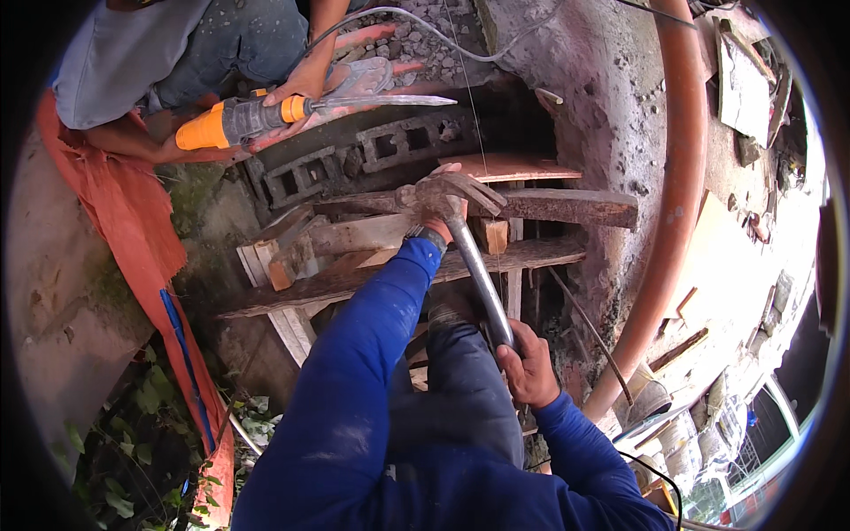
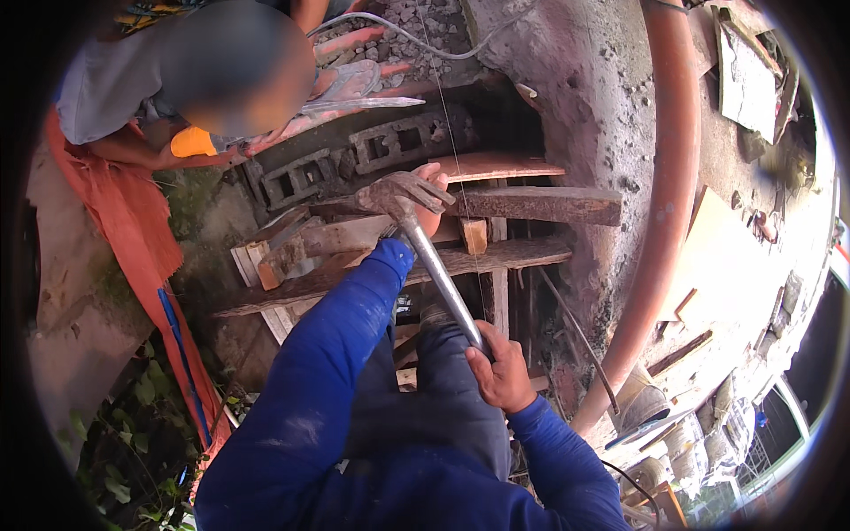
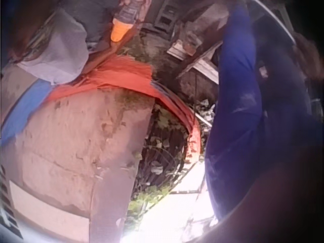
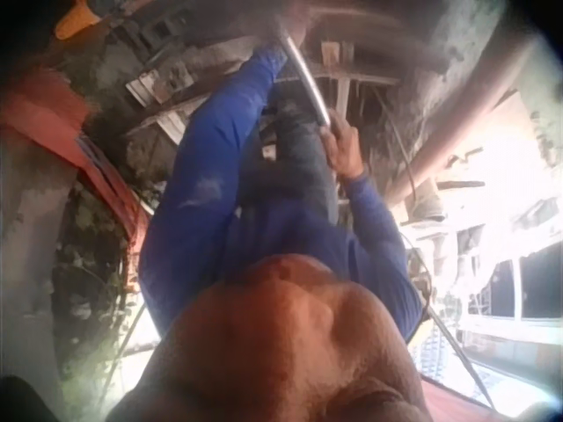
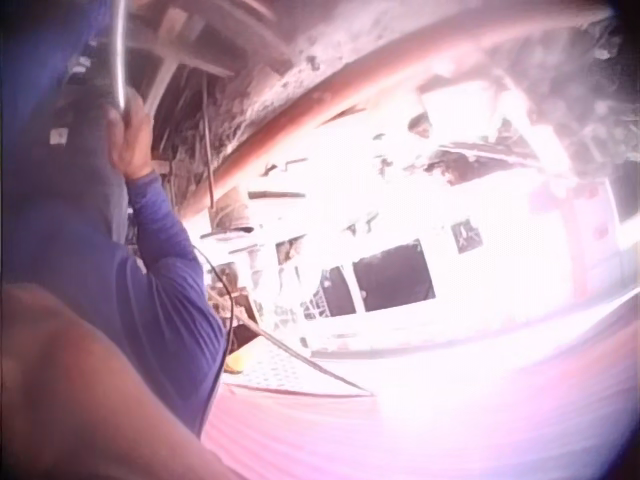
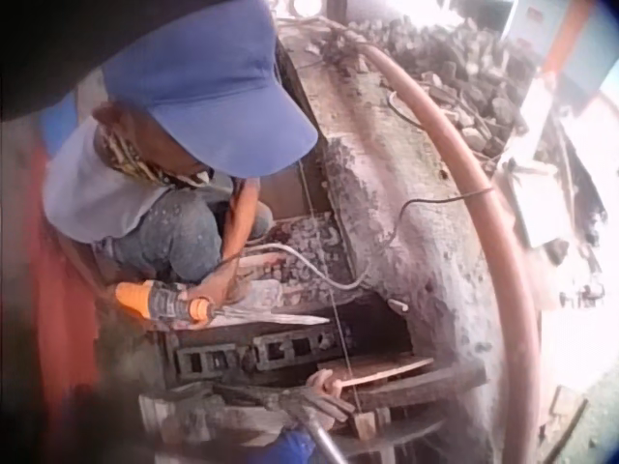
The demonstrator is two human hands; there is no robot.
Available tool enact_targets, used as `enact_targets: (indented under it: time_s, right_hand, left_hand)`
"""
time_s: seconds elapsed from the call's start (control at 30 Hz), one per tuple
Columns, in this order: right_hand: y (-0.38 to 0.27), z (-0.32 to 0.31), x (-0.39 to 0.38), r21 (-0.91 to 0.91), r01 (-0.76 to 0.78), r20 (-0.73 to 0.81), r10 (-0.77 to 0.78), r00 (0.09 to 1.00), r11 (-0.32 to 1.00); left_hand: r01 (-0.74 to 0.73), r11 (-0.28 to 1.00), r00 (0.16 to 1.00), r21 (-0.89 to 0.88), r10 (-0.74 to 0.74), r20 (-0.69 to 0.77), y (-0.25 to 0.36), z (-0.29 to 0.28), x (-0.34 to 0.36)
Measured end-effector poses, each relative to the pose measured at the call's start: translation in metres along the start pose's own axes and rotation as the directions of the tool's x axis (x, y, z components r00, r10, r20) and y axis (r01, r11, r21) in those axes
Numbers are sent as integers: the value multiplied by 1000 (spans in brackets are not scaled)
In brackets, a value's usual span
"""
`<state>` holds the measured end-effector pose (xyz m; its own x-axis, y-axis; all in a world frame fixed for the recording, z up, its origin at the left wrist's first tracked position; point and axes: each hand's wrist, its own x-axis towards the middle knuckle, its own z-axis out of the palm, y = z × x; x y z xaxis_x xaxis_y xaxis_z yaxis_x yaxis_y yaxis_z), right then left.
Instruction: The person cuts a piece of plywood with a hand saw, then uses a hammer to drive nails into the cut piece to secure it to a wooden frame. The person also retrieves nails from a bucket and positions the wood on the structure.
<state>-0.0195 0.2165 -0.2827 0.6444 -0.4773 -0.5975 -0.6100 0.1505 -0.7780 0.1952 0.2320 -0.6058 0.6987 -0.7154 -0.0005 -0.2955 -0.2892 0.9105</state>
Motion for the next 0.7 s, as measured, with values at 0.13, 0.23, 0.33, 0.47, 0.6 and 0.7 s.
enact_targets:
  time_s: [0.13, 0.23, 0.33, 0.47, 0.6, 0.7]
  right_hand:
    - [11, -12, -15, -46, 9, -74, -12, 997, 999]
    - [40, -4, -21, -99, 172, -219, -190, 957, 980]
    - [39, -9, -12, -81, 78, -156, -90, 984, 994]
    - [37, -18, 9, 13, 99, -297, -91, 951, 995]
    - [16, -36, 51, 232, 293, -581, -110, 807, 928]
    - [-13, -70, 100, 174, 474, -759, -190, 623, 863]
  left_hand:
    - [205, 970, 979, -129, -202, 33, -1, -4, -2]
    - [201, 980, 979, -6, -201, 20, 37, -19, 13]
    - [147, 988, 987, 44, -149, 57, 40, -25, 20]
    - [234, 972, 969, 23, -235, 77, 43, -27, 19]
    - [205, 979, 978, -3, -205, 40, 52, -26, 21]
    - [176, 984, 984, -17, -176, 21, 48, -23, 20]
